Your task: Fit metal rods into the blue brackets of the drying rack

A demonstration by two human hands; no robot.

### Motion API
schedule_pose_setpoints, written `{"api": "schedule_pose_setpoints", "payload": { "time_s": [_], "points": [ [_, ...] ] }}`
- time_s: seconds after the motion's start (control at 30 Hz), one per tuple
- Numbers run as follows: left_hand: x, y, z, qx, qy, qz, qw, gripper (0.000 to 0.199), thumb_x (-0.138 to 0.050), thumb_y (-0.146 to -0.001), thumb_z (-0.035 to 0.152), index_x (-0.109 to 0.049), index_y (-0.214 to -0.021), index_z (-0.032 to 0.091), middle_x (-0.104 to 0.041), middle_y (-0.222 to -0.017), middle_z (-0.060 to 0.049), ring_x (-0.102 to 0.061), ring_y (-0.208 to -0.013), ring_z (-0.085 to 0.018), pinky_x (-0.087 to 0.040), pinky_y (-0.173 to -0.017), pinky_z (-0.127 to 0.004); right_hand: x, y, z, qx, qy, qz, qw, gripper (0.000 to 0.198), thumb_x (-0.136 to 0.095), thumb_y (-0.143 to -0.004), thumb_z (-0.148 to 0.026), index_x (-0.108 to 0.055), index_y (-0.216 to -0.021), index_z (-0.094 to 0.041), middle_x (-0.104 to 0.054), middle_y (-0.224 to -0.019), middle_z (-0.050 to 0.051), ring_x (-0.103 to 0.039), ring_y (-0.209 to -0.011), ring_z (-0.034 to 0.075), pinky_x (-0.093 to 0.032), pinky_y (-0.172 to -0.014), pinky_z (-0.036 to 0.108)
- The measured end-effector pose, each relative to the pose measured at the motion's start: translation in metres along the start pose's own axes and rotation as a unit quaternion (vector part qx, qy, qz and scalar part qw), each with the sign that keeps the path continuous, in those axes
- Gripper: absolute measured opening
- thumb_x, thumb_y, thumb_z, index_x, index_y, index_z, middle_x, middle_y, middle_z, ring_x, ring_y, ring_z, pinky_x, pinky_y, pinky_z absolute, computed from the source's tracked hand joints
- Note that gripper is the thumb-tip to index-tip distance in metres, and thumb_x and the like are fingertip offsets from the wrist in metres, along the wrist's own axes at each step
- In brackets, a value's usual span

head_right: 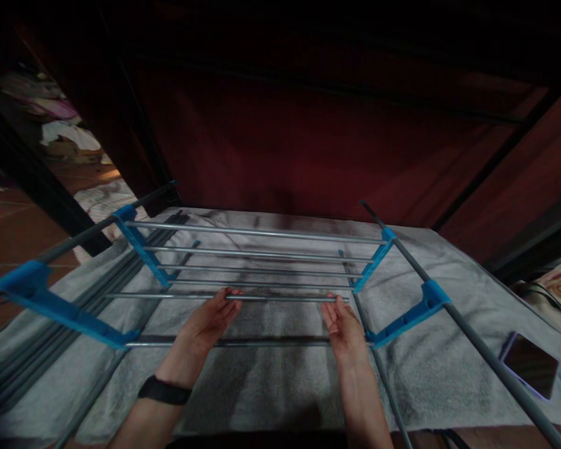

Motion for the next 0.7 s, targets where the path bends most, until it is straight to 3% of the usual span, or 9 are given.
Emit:
{"api": "schedule_pose_setpoints", "payload": {
  "time_s": [0.17,0.4,0.6,0.7],
  "points": [
    [-0.002,-0.004,-0.007,0.018,0.012,0.010,1.000,0.020,-0.051,-0.091,0.004,-0.063,-0.078,0.011,-0.069,-0.080,-0.009,-0.070,-0.076,-0.016,-0.060,-0.070,-0.029,0.001,-0.005,0.000,-0.011,0.008,0.023,1.000,0.014,-0.076,-0.078,-0.026,-0.063,-0.076,-0.022,-0.067,-0.071,-0.003,-0.066,-0.071,0.011,-0.060,-0.081,0.026],
    [-0.009,-0.010,-0.025,0.014,0.010,-0.014,1.000,0.017,-0.057,-0.088,0.003,-0.064,-0.075,0.010,-0.071,-0.078,-0.009,-0.070,-0.071,-0.015,-0.061,-0.069,-0.027,-0.024,0.019,0.020,-0.051,0.063,-0.113,0.990,0.022,-0.082,-0.069,-0.026,-0.070,-0.087,-0.021,-0.074,-0.096,0.001,-0.068,-0.098,0.016,-0.054,-0.096,0.033],
    [-0.016,-0.010,-0.036,0.006,-0.009,-0.007,1.000,0.015,-0.065,-0.085,0.006,-0.062,-0.070,0.010,-0.070,-0.072,-0.008,-0.068,-0.060,-0.014,-0.060,-0.059,-0.025,-0.043,0.040,0.049,-0.101,0.082,-0.189,0.973,0.028,-0.083,-0.068,-0.025,-0.072,-0.093,-0.020,-0.074,-0.103,0.003,-0.069,-0.097,0.017,-0.052,-0.098,0.035],
    [-0.017,-0.007,-0.037,0.001,-0.021,-0.011,1.000,0.013,-0.065,-0.085,0.008,-0.062,-0.073,0.010,-0.070,-0.071,-0.008,-0.068,-0.060,-0.015,-0.059,-0.058,-0.025,-0.048,0.042,0.058,-0.102,0.088,-0.191,0.972,0.030,-0.085,-0.067,-0.028,-0.073,-0.093,-0.019,-0.074,-0.103,0.004,-0.069,-0.094,0.016,-0.053,-0.095,0.034]
  ]
}}
Point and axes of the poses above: each hand's wrist, its own y-axis away from the middle knuckle, its own x-axis out of the back of the hand, z = x × y, the point moved 1 cm from there along -y, towards the middle knuckle
